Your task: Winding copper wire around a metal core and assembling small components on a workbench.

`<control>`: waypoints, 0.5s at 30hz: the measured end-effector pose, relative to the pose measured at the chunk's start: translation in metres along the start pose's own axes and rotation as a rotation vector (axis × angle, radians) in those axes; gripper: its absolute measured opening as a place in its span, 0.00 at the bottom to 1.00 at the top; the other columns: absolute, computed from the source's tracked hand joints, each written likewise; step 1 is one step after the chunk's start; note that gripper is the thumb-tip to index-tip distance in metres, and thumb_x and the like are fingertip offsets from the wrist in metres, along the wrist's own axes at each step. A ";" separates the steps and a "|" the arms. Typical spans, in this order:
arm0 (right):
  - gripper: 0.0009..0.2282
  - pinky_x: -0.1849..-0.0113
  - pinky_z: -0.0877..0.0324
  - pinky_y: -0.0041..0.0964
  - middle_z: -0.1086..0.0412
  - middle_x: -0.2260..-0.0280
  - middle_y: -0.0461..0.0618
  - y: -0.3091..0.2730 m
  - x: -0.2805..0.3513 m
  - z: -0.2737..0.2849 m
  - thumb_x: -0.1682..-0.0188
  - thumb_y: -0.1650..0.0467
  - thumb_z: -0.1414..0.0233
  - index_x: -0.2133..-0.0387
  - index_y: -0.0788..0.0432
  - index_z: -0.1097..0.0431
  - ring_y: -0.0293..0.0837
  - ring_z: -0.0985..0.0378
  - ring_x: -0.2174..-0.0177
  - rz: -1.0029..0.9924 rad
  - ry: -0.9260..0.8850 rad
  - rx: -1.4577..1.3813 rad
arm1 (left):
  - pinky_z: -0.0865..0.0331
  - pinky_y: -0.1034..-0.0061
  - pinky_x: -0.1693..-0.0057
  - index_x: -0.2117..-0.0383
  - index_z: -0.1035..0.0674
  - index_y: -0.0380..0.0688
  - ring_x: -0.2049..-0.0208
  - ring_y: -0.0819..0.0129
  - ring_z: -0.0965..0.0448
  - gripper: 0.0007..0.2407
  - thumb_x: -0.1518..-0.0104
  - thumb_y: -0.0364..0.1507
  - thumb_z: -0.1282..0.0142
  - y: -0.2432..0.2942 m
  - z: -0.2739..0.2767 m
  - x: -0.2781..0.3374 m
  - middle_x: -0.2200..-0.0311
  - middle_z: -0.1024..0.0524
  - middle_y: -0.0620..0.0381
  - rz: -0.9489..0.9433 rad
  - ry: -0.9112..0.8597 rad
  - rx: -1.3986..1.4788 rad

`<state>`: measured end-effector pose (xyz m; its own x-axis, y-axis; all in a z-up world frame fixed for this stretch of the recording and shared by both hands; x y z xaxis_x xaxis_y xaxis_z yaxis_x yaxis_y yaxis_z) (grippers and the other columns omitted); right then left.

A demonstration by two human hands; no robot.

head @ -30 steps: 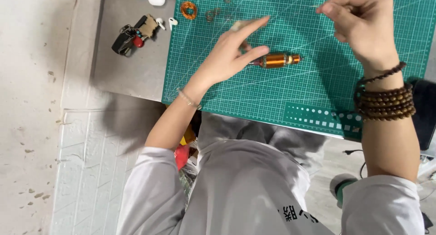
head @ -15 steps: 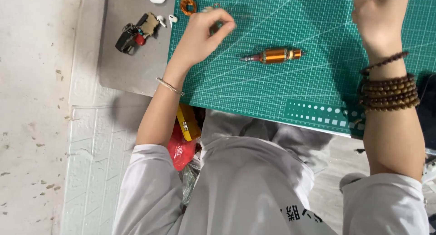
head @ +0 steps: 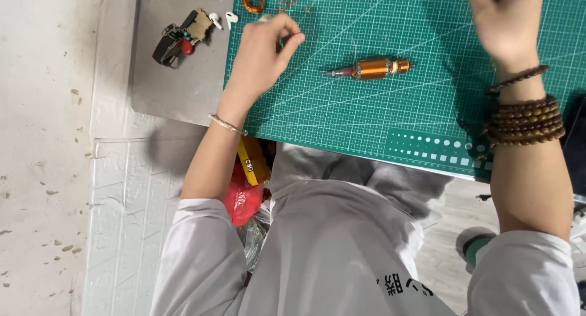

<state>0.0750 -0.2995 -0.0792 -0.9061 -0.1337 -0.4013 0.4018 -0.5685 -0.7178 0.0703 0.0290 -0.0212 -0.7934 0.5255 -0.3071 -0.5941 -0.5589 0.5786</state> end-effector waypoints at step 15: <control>0.19 0.79 0.57 0.33 0.60 0.83 0.43 -0.048 -0.004 0.018 0.32 0.77 0.60 0.76 0.56 0.51 0.35 0.60 0.85 -0.057 0.153 -0.479 | 0.34 0.64 0.51 0.68 0.19 0.38 0.58 0.61 0.27 0.10 0.41 0.30 0.52 0.080 -0.077 -0.050 0.62 0.26 0.52 -0.284 -0.207 0.310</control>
<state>0.0566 -0.2870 -0.0330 -0.9129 0.0277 -0.4073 0.4006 -0.1309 -0.9068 0.0522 -0.0914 -0.0179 -0.5436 0.7642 -0.3471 -0.6912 -0.1730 0.7017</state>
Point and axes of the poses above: each hand's wrist, its own x-axis away from the middle knuckle, its own z-axis out of the back of the hand, y = z × x, the point moved 7 cm from there along -x, towards the middle knuckle
